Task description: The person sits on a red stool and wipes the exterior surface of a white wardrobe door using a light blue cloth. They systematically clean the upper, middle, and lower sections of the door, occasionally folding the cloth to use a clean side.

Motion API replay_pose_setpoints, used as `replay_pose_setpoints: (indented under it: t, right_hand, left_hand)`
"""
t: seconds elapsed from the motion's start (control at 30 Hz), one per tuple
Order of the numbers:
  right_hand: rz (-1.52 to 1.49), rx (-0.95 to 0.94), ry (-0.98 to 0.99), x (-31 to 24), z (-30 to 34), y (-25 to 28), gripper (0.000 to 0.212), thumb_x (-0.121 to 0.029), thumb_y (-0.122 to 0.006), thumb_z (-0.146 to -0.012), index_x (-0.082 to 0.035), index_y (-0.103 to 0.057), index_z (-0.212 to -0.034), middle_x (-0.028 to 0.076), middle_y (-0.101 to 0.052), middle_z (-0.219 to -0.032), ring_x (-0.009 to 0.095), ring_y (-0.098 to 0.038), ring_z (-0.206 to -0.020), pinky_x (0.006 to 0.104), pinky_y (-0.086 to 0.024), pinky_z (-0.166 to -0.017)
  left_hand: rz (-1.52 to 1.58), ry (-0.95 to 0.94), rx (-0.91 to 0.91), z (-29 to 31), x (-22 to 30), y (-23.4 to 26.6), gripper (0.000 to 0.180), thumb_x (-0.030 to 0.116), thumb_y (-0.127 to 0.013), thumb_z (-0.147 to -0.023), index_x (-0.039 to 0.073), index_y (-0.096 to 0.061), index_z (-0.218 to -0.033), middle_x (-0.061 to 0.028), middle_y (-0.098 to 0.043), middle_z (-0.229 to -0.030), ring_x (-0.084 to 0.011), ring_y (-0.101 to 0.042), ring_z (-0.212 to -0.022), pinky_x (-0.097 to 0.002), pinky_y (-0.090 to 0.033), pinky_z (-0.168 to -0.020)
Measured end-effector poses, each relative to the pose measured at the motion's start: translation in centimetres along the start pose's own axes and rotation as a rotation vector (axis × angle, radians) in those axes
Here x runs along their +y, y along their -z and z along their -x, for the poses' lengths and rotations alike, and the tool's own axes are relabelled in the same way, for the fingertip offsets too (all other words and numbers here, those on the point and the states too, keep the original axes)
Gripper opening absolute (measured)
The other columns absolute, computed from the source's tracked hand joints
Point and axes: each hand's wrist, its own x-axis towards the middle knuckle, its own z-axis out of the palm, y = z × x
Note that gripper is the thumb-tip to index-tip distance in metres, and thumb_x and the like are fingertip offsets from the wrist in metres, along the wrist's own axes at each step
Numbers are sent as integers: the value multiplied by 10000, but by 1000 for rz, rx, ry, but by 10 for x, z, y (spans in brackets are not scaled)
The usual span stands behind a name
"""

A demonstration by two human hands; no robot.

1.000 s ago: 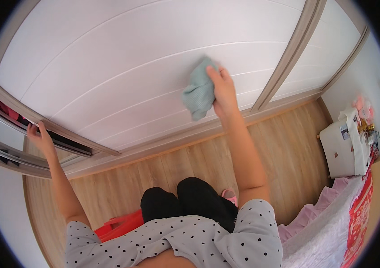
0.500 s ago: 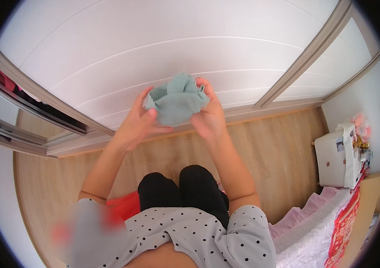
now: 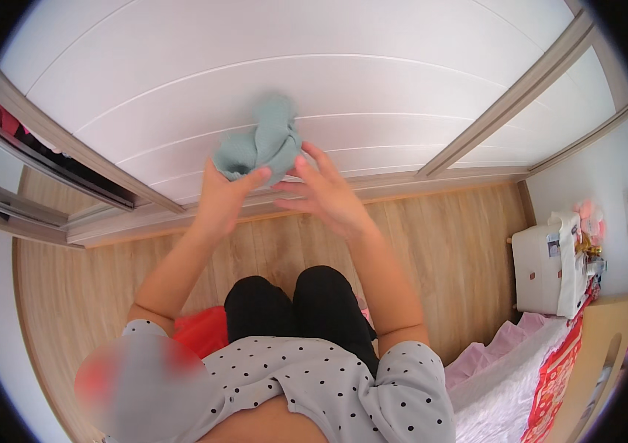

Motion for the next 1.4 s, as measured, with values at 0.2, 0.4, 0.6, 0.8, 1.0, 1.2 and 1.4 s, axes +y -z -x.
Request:
replay_pose_setpoints:
  t: [0.2,0.4,0.6,0.8,1.0,1.2,1.4]
  right_hand:
    - [13,219,253,17,-21,6,427,-268,-577,-858,-38,-416,-1180,73,-538,-1035,139,-527,-919,304,-464,-745]
    - [396,381,355,20,-28,18,328,-197,-640,-806,-38,-523,-1068,44,-545,-993,101,-508,-874,252,-439,-699]
    - [836,174,678,27,-27,28,347,-199,-636,-807,-37,-522,-1092,68,-543,-1000,145,-541,-803,260,-457,-645]
    - [74,-100,30,18,-20,29,447,-163,-607,-831,-70,-407,-1221,106,-513,-1103,196,-548,-921,311,-520,-639]
    - [208,606,696,-82,5,101,524,-84,-662,-767,-85,-402,-1221,80,-531,-1066,188,-530,-929,304,-480,-729]
    - [187,915,1434,-214,-3,184,460,-118,-636,-766,-11,-458,-1176,91,-448,-1135,184,-467,-1007,294,-401,-839]
    - [556,1381,1531,-228,-66,184,250,-114,-611,-735,-16,-557,-958,120,-403,-1021,261,-448,-921,347,-366,-839]
  left_hand:
    - [-397,-263,111,-9,-15,11,273,94,-653,-774,9,-494,-978,-48,-529,-899,-140,-510,-900,-311,-442,-790]
    - [-370,-111,-26,-6,-17,-4,356,166,-631,-813,20,-469,-1094,-70,-527,-997,-166,-512,-939,-325,-453,-788]
    - [200,376,-277,-19,-13,-6,396,243,-498,-894,44,-392,-1220,-103,-483,-1159,-203,-480,-1066,-396,-457,-817]
    - [-99,420,-218,-22,9,-5,367,237,-463,-906,41,-419,-1214,-102,-482,-1186,-203,-496,-1055,-378,-452,-832]
    - [-900,-888,653,-14,106,84,177,93,-490,-879,-14,-545,-1008,-105,-578,-990,-180,-540,-926,-300,-431,-825]
    - [-524,-998,935,-16,173,197,336,215,-430,-917,-43,-434,-1133,-126,-495,-1150,-204,-474,-1064,-309,-376,-921]
    - [-418,-594,715,-38,171,253,668,457,-394,-909,-16,-231,-1352,-114,-267,-1397,-217,-266,-1267,-300,-190,-1048]
